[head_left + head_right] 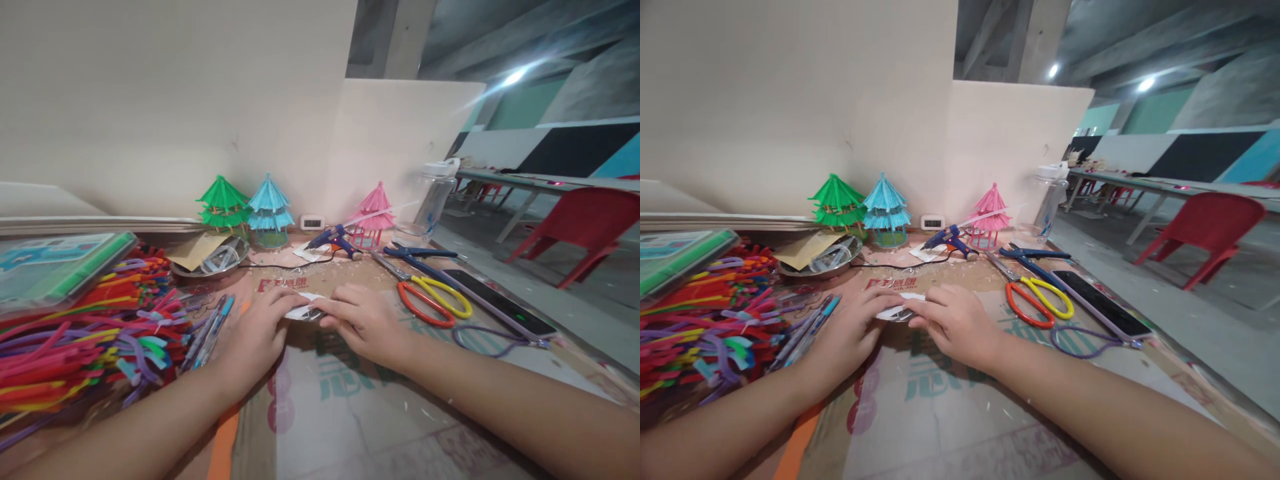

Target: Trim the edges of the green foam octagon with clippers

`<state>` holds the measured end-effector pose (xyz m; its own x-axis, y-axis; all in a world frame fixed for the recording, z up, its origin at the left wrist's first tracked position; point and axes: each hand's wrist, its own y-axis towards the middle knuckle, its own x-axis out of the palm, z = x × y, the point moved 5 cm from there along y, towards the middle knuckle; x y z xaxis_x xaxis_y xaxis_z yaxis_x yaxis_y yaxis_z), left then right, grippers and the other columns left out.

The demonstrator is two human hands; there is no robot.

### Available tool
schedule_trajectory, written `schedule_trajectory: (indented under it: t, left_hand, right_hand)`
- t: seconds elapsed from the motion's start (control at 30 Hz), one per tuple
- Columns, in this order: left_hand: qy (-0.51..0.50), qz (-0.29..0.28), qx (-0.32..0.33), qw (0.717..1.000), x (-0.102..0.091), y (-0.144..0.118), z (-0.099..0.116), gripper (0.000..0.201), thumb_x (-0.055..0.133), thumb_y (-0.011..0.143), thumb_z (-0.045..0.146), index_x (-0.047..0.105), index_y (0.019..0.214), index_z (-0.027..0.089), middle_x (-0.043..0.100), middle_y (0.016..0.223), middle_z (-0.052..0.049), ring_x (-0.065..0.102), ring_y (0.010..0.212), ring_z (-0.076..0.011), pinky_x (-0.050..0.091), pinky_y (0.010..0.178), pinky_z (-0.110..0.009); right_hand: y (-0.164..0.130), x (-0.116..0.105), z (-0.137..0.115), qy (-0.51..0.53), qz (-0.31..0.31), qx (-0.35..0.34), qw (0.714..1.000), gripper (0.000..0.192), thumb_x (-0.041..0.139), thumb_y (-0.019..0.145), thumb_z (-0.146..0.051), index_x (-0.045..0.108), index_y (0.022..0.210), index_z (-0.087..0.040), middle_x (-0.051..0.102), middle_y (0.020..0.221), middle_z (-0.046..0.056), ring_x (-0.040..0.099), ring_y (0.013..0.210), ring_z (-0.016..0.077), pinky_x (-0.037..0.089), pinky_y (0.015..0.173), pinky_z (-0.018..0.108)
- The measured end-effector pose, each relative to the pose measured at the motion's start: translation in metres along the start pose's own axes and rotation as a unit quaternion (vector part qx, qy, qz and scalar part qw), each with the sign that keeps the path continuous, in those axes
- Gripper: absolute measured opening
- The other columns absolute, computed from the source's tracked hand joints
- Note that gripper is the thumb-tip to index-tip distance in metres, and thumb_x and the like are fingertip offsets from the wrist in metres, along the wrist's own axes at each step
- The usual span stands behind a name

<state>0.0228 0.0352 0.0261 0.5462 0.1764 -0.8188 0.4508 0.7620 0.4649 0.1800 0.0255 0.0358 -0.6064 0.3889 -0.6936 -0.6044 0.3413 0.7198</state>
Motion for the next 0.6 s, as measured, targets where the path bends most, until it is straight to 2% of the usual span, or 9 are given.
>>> schedule_trajectory:
  t: [0.33, 0.43, 0.53, 0.6]
  left_hand:
    - [-0.012, 0.006, -0.006, 1.0, 0.0, 0.0, 0.001, 0.043, 0.042, 0.076, 0.001, 0.062, 0.105, 0.025, 0.063, 0.109, -0.003, 0.056, 0.1, -0.0193, 0.043, 0.09, -0.036]
    - [-0.053, 0.029, -0.005, 0.998, -0.002, 0.001, 0.002, 0.039, 0.041, 0.08, 0.004, 0.061, 0.107, 0.024, 0.063, 0.109, -0.003, 0.056, 0.101, -0.0185, 0.043, 0.091, -0.035]
    - [-0.11, 0.058, -0.031, 0.992, -0.003, 0.001, 0.0, 0.026, 0.043, 0.087, 0.016, 0.061, 0.106, 0.02, 0.064, 0.105, -0.005, 0.057, 0.1, -0.0192, 0.044, 0.089, -0.034]
    - [-0.134, 0.065, -0.071, 0.986, -0.003, 0.001, -0.004, 0.023, 0.047, 0.088, 0.026, 0.061, 0.105, 0.019, 0.066, 0.101, -0.006, 0.059, 0.096, -0.0205, 0.046, 0.085, -0.034]
  right_hand:
    - [0.001, 0.0, 0.001, 0.013, -0.001, 0.016, 1.0, 0.031, 0.039, 0.096, -0.032, 0.065, 0.102, -0.017, 0.057, 0.067, 0.003, 0.05, 0.064, 0.0155, 0.037, 0.057, 0.027]
    - [-0.001, -0.002, 0.013, 0.078, 0.05, 0.095, 0.991, 0.028, 0.041, 0.095, -0.032, 0.063, 0.105, -0.018, 0.064, 0.08, 0.006, 0.058, 0.075, 0.0175, 0.045, 0.066, 0.029]
    - [-0.006, -0.001, 0.032, 0.15, 0.119, 0.206, 0.96, 0.024, 0.046, 0.091, -0.03, 0.061, 0.105, -0.019, 0.068, 0.097, 0.008, 0.062, 0.088, 0.02, 0.049, 0.074, 0.033]
    - [-0.009, 0.004, 0.041, 0.186, 0.131, 0.26, 0.938, 0.023, 0.05, 0.087, -0.031, 0.061, 0.103, -0.018, 0.069, 0.098, 0.008, 0.064, 0.085, 0.0203, 0.051, 0.071, 0.033]
